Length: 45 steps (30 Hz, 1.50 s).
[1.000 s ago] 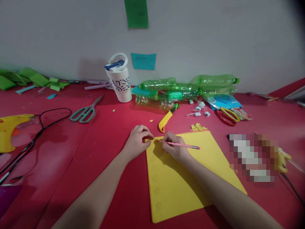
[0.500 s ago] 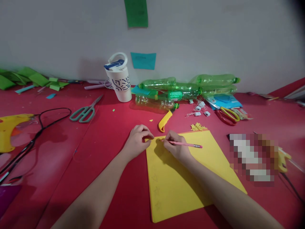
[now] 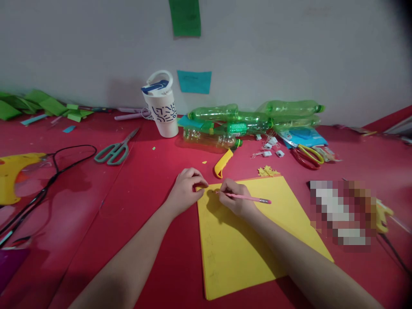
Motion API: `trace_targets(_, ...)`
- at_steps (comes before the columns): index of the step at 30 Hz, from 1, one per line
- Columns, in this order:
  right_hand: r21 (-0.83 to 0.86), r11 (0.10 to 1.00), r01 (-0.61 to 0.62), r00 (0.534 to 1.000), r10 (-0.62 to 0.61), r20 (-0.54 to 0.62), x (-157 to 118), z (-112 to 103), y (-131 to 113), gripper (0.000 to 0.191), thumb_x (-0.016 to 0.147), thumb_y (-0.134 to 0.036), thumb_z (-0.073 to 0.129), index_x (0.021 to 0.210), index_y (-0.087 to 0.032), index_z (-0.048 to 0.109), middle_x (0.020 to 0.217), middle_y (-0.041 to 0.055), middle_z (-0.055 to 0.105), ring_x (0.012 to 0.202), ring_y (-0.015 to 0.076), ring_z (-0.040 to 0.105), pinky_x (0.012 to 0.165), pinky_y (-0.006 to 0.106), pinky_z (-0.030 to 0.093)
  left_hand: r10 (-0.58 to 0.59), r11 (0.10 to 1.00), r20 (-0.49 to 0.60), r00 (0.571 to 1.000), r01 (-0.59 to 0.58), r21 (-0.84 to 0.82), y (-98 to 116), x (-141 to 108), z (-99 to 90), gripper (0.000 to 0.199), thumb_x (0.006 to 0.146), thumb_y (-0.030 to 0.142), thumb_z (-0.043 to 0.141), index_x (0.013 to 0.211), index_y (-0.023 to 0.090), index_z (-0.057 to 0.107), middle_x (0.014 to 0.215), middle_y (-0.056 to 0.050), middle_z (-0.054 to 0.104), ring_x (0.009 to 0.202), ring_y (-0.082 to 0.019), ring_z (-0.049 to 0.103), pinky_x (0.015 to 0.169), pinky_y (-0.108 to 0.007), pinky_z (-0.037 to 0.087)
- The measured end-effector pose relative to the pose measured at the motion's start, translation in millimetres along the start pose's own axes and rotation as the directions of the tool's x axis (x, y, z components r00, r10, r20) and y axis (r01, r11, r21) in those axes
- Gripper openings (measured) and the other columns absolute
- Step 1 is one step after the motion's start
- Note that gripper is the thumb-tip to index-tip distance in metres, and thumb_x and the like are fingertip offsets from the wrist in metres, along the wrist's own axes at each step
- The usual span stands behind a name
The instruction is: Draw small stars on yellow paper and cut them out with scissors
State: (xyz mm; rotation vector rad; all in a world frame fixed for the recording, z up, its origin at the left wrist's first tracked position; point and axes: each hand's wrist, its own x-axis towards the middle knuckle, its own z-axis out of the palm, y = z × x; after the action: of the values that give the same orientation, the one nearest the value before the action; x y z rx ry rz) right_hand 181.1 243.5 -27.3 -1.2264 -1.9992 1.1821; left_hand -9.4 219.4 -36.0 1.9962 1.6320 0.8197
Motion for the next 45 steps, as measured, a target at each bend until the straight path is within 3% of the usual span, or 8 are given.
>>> trace_targets(17,0.024,0.995,0.097,0.994,-0.098,0.047,0,2,7,0.011,0.072,-0.017,0.051,0.063,-0.019,0.044,0.053,-0.0058,0.043,0.047,0.0078,0.036,0.044,0.019,0.027,0.002,1.000,-0.001,1.000,-0.002,0.000,0,0,-0.4,0.011,0.074,0.018,0.057,0.079,0.023,0.066,0.092,-0.002,0.056,0.091,-0.019,0.049,0.082,-0.035,0.041)
trace_targets(23,0.339,0.939,-0.056,0.997,0.035,0.069,6,-4,8,0.014,0.080,-0.031,0.052,0.072,-0.021,0.046,0.055,-0.0038,0.055,0.045,0.0099,0.048,0.043,0.020,0.035,0.011,1.000,-0.003,1.000,-0.011,0.010,-2,0,0.7,0.013,0.074,0.018,0.058,0.080,0.024,0.068,0.093,-0.002,0.056,0.092,-0.020,0.049,0.086,-0.036,0.040)
trace_targets(27,0.492,0.867,-0.080,0.996,0.049,0.075,11,-9,10,0.023,0.084,-0.043,0.046,0.075,-0.021,0.046,0.051,-0.0042,0.054,0.038,0.0096,0.045,0.039,0.020,0.035,0.044,0.999,0.033,0.998,-0.044,0.014,-3,-1,-3.6,0.017,0.077,0.018,0.055,0.084,0.025,0.069,0.094,-0.003,0.056,0.094,-0.020,0.049,0.088,-0.035,0.041)
trace_targets(32,0.389,0.908,-0.158,0.980,0.096,0.173,1,-14,6,0.013,0.077,-0.032,0.055,0.076,-0.020,0.049,0.051,-0.0047,0.053,0.041,0.0095,0.045,0.039,0.020,0.033,0.061,0.998,0.097,0.993,-0.062,0.007,1,-9,-8.6,0.022,0.078,0.020,0.053,0.094,0.026,0.067,0.102,-0.003,0.054,0.101,-0.020,0.049,0.094,-0.036,0.039)
trace_targets(34,0.362,0.924,-0.122,0.981,0.057,0.185,-7,-15,4,0.010,0.072,-0.024,0.059,0.075,-0.020,0.051,0.056,-0.0040,0.054,0.047,0.0098,0.047,0.044,0.020,0.034,0.053,0.999,0.083,0.995,-0.054,0.001,3,-15,-7.6,0.025,0.077,0.021,0.055,0.099,0.026,0.065,0.107,-0.004,0.052,0.106,-0.021,0.047,0.096,-0.036,0.038)
trace_targets(37,0.311,0.950,-0.027,0.988,-0.022,0.153,-16,-14,2,0.004,0.069,-0.018,0.057,0.072,-0.018,0.054,0.063,-0.0023,0.055,0.054,0.0103,0.047,0.050,0.022,0.033,0.049,0.999,0.064,0.997,-0.048,-0.015,5,-22,-5.3,0.031,0.074,0.021,0.058,0.104,0.026,0.063,0.112,-0.004,0.050,0.110,-0.022,0.045,0.099,-0.036,0.037)
trace_targets(40,0.280,0.959,-0.037,0.996,0.012,0.092,-18,-12,3,0.004,0.071,-0.021,0.056,0.072,-0.018,0.053,0.064,-0.0023,0.054,0.053,0.0106,0.045,0.050,0.022,0.032,0.049,0.999,0.075,0.996,-0.048,-0.016,5,-24,-5.2,0.033,0.072,0.022,0.060,0.105,0.026,0.062,0.114,-0.004,0.049,0.112,-0.023,0.044,0.099,-0.039,0.036)
trace_targets(45,0.242,0.970,-0.022,0.996,0.000,0.091,-17,-8,5,0.007,0.073,-0.023,0.055,0.074,-0.019,0.051,0.062,-0.0034,0.051,0.052,0.0104,0.045,0.048,0.021,0.032,0.046,0.999,0.089,0.995,-0.046,-0.011,4,-23,-7.6,0.034,0.073,0.023,0.061,0.106,0.026,0.061,0.116,-0.005,0.049,0.113,-0.023,0.043,0.100,-0.041,0.035)
